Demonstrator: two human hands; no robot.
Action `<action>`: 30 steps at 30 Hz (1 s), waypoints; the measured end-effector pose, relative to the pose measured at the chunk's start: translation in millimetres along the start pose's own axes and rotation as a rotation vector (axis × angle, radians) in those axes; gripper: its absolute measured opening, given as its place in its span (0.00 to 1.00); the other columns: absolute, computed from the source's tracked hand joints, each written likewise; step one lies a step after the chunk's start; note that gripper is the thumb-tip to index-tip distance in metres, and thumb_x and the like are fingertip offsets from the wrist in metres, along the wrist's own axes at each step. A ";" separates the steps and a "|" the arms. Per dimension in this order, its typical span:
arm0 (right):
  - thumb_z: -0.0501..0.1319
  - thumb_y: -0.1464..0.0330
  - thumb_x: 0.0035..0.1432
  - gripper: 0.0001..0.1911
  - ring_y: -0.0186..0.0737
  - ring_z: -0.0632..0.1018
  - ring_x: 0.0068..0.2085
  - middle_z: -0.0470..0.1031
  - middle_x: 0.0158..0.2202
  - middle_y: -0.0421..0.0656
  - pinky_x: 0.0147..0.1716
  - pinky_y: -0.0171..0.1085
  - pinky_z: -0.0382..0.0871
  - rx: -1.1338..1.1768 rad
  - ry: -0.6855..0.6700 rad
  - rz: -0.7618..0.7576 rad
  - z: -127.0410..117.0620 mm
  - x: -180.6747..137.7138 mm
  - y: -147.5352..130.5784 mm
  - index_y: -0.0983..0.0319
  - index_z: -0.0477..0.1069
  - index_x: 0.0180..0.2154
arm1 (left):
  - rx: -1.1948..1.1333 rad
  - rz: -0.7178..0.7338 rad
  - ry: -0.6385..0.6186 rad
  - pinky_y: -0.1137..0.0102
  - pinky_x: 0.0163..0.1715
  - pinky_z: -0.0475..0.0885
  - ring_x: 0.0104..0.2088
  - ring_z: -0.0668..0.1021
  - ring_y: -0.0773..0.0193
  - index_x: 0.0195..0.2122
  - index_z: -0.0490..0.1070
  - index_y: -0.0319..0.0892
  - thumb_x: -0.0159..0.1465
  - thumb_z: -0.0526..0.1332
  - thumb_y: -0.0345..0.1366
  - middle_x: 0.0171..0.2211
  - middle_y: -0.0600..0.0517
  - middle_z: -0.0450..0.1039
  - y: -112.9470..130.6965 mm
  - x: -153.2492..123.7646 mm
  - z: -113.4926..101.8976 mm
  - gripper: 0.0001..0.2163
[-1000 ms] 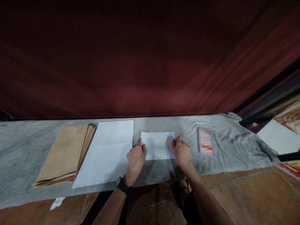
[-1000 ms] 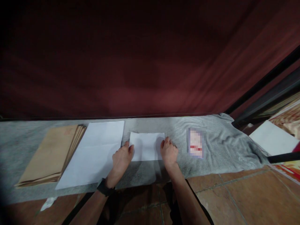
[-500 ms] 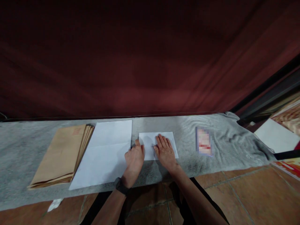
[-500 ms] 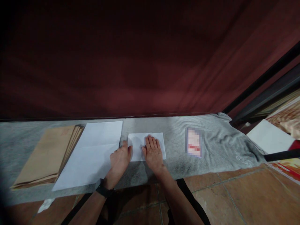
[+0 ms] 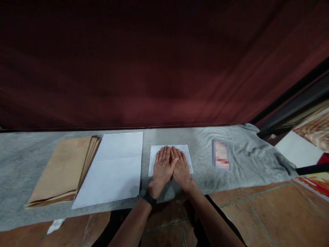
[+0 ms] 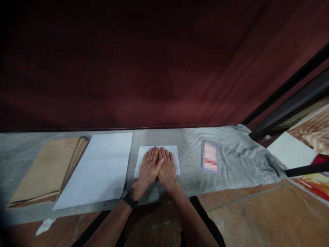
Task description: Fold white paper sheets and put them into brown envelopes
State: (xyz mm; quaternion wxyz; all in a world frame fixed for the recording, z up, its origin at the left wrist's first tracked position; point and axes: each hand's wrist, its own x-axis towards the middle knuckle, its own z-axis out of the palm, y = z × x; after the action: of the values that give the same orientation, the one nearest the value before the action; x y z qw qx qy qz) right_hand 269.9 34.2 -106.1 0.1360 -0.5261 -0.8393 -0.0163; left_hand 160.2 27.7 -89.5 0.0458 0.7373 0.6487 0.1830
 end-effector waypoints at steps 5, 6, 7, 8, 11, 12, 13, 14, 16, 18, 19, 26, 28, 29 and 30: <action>0.46 0.69 0.72 0.27 0.49 0.58 0.71 0.57 0.71 0.53 0.68 0.50 0.52 0.014 0.017 0.074 -0.3 2.8 10.1 0.68 0.56 0.69 | 0.091 -0.039 -0.026 0.54 0.71 0.50 0.72 0.56 0.53 0.70 0.56 0.33 0.74 0.45 0.47 0.70 0.40 0.56 -11.8 -3.9 -4.4 0.29; 0.46 0.68 0.73 0.27 0.49 0.59 0.71 0.57 0.71 0.53 0.68 0.50 0.52 0.015 0.021 0.100 -1.2 2.8 14.4 0.68 0.56 0.69 | 0.106 -0.045 -0.025 0.54 0.71 0.49 0.72 0.56 0.52 0.70 0.55 0.32 0.74 0.45 0.47 0.71 0.39 0.55 -14.2 -4.9 -5.6 0.29; 0.46 0.67 0.73 0.27 0.50 0.59 0.71 0.57 0.71 0.53 0.68 0.51 0.52 0.013 0.023 0.124 -2.4 2.6 19.3 0.68 0.56 0.69 | 0.117 -0.054 -0.023 0.54 0.71 0.49 0.72 0.56 0.52 0.70 0.55 0.31 0.74 0.45 0.46 0.71 0.38 0.55 -16.7 -5.8 -6.5 0.29; 0.46 0.66 0.73 0.27 0.50 0.59 0.70 0.57 0.71 0.53 0.68 0.51 0.51 0.010 0.020 0.144 -3.7 2.0 24.6 0.68 0.56 0.69 | 0.124 -0.065 -0.021 0.54 0.71 0.49 0.72 0.56 0.52 0.70 0.55 0.31 0.74 0.45 0.46 0.71 0.38 0.54 -19.0 -6.7 -7.1 0.29; 0.46 0.63 0.74 0.28 0.52 0.60 0.70 0.57 0.71 0.53 0.69 0.51 0.51 -0.012 -0.001 0.191 -7.9 -1.9 41.5 0.69 0.56 0.69 | 0.130 -0.098 -0.007 0.53 0.70 0.51 0.72 0.56 0.51 0.70 0.55 0.30 0.74 0.46 0.44 0.70 0.37 0.54 -25.8 -9.3 -7.4 0.29; 0.46 0.63 0.74 0.29 0.52 0.60 0.70 0.56 0.71 0.52 0.69 0.51 0.51 -0.020 -0.009 0.201 -9.3 -3.7 46.9 0.70 0.55 0.69 | 0.130 -0.109 0.000 0.53 0.70 0.52 0.72 0.56 0.51 0.70 0.54 0.30 0.74 0.46 0.44 0.70 0.37 0.54 -27.8 -10.1 -7.4 0.29; 0.45 0.63 0.74 0.29 0.52 0.60 0.70 0.56 0.71 0.52 0.69 0.52 0.51 -0.028 -0.015 0.212 -10.5 -5.6 52.0 0.70 0.55 0.69 | 0.130 -0.118 0.009 0.53 0.70 0.53 0.72 0.56 0.51 0.70 0.54 0.30 0.73 0.46 0.43 0.70 0.37 0.54 -29.8 -10.8 -7.5 0.29; 0.45 0.63 0.74 0.29 0.53 0.60 0.70 0.56 0.71 0.52 0.69 0.52 0.51 -0.035 -0.018 0.222 -11.7 -7.4 56.7 0.70 0.55 0.70 | 0.130 -0.125 0.015 0.53 0.70 0.53 0.72 0.56 0.51 0.70 0.54 0.29 0.73 0.46 0.42 0.70 0.37 0.54 -31.4 -11.3 -7.9 0.28; 0.45 0.63 0.74 0.29 0.53 0.60 0.70 0.56 0.71 0.51 0.68 0.53 0.51 -0.043 -0.022 0.242 -13.9 -10.1 64.2 0.69 0.55 0.70 | 0.135 -0.135 0.015 0.53 0.70 0.53 0.72 0.56 0.50 0.70 0.54 0.28 0.73 0.46 0.41 0.71 0.36 0.53 -33.5 -11.8 -9.8 0.28; 0.44 0.63 0.74 0.29 0.53 0.59 0.70 0.56 0.71 0.53 0.68 0.55 0.51 -0.047 -0.015 0.271 -16.2 -10.8 66.9 0.69 0.55 0.69 | 0.148 -0.147 0.003 0.53 0.70 0.52 0.71 0.57 0.49 0.69 0.56 0.27 0.73 0.46 0.39 0.70 0.35 0.54 -33.0 -11.2 -12.5 0.28; 0.44 0.63 0.74 0.29 0.53 0.59 0.70 0.57 0.71 0.54 0.68 0.55 0.51 -0.045 -0.006 0.287 -17.4 -10.3 65.8 0.70 0.55 0.69 | 0.157 -0.155 0.002 0.52 0.70 0.52 0.71 0.57 0.49 0.69 0.56 0.26 0.73 0.46 0.39 0.70 0.34 0.54 -31.4 -10.7 -13.7 0.28; 0.40 0.62 0.75 0.30 0.46 0.56 0.72 0.55 0.71 0.53 0.70 0.47 0.52 0.176 0.051 0.119 -19.2 3.3 12.8 0.72 0.55 0.69 | 0.113 0.051 0.028 0.51 0.71 0.50 0.73 0.53 0.52 0.71 0.51 0.31 0.70 0.46 0.32 0.71 0.38 0.53 -9.8 -8.9 -1.3 0.28; 0.41 0.61 0.75 0.30 0.43 0.57 0.72 0.55 0.72 0.50 0.70 0.45 0.53 0.258 0.037 0.061 -16.5 7.5 -1.5 0.69 0.55 0.69 | 0.097 0.113 -0.001 0.50 0.71 0.51 0.73 0.53 0.51 0.72 0.50 0.32 0.69 0.47 0.31 0.71 0.38 0.53 -8.5 -9.6 5.5 0.29; 0.41 0.61 0.75 0.29 0.42 0.57 0.71 0.57 0.71 0.50 0.70 0.45 0.54 0.281 0.030 0.074 -15.1 9.2 -6.0 0.69 0.56 0.69 | 0.100 0.122 -0.018 0.49 0.71 0.51 0.72 0.53 0.51 0.72 0.50 0.32 0.69 0.48 0.30 0.71 0.37 0.53 -9.0 -9.8 7.9 0.29; 0.41 0.61 0.75 0.29 0.42 0.58 0.71 0.58 0.71 0.50 0.70 0.45 0.54 0.296 0.022 0.089 -13.8 10.5 -8.5 0.69 0.57 0.69 | 0.109 0.118 -0.034 0.49 0.71 0.50 0.72 0.54 0.51 0.71 0.51 0.32 0.68 0.48 0.30 0.71 0.37 0.53 -9.9 -9.9 9.2 0.29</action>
State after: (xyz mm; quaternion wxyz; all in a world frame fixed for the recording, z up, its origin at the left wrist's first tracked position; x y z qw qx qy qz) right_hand 260.9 37.3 -89.3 0.2218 -0.5367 -0.8070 0.1075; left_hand 153.1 21.2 -103.1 0.0056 0.7787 0.6122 0.1372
